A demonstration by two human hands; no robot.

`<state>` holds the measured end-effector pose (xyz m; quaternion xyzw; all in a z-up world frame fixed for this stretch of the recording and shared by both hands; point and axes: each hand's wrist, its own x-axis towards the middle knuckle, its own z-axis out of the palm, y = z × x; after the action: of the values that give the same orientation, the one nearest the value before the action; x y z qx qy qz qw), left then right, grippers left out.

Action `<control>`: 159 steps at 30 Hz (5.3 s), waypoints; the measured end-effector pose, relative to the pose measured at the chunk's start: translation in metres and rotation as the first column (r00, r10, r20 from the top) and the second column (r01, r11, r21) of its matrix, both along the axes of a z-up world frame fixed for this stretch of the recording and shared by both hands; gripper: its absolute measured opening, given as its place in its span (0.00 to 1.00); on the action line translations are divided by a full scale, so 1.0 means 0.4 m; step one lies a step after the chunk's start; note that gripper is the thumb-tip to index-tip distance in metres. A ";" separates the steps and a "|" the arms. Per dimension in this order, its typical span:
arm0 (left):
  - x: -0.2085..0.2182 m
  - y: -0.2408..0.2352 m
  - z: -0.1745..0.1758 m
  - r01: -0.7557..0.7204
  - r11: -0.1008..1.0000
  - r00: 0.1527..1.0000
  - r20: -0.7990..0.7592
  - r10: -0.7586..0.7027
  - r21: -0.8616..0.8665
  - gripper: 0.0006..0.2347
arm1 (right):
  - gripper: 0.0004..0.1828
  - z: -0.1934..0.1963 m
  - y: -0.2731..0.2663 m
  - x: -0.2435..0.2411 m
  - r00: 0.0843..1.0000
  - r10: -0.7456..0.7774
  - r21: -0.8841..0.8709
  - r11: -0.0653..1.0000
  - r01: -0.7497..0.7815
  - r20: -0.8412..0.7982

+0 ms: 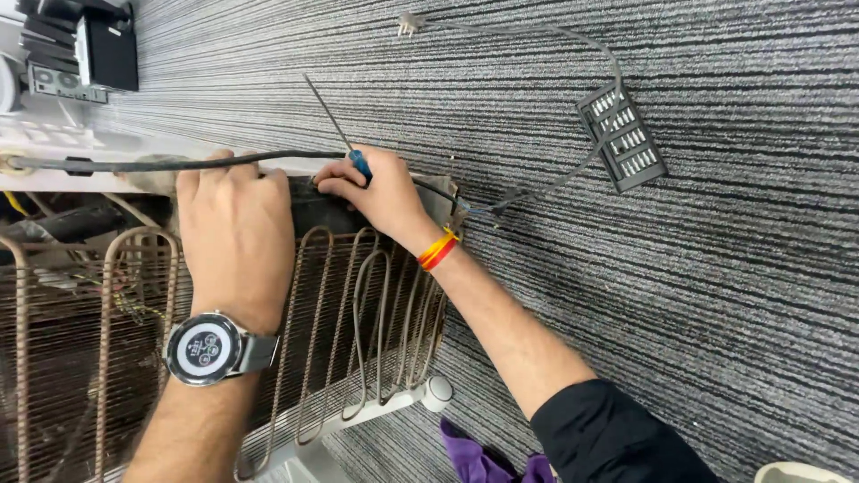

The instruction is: The recorder is repairing a water dispenser, specifically working on the rear condenser coils and internals.

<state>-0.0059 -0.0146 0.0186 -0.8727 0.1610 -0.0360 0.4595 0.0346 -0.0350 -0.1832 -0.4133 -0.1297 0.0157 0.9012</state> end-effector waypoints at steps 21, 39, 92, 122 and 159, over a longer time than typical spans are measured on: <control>0.049 0.004 -0.012 -0.067 0.997 0.997 0.052 0.065 0.037 0.09 | 0.21 0.000 -0.010 0.011 0.990 0.113 0.152 0.983 -0.099 -0.083; 0.030 -0.024 0.003 0.022 0.994 0.999 0.039 -0.018 -0.109 0.06 | 0.25 0.016 -0.073 0.016 0.997 -0.041 -0.104 0.994 0.034 -0.064; 0.005 0.041 -0.017 -0.026 0.954 0.999 0.034 0.038 -0.299 0.06 | 0.14 -0.041 -0.271 -0.096 0.964 0.033 0.139 0.990 0.004 -0.265; 0.016 0.088 -0.055 0.074 0.969 0.985 0.167 -0.035 -0.237 0.07 | 0.13 -0.442 -0.091 -0.325 1.000 -0.014 -0.920 0.393 0.011 0.006; 0.005 0.049 -0.034 0.029 0.965 0.997 0.074 -0.009 -0.262 0.06 | 0.10 0.020 0.015 -0.043 0.996 -0.058 -0.099 0.994 0.050 -0.073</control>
<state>-0.0038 0.0051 0.0051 -0.9225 0.1464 -0.0929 0.3449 0.0173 -0.0290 -0.1750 -0.4592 -0.0832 0.0133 0.8843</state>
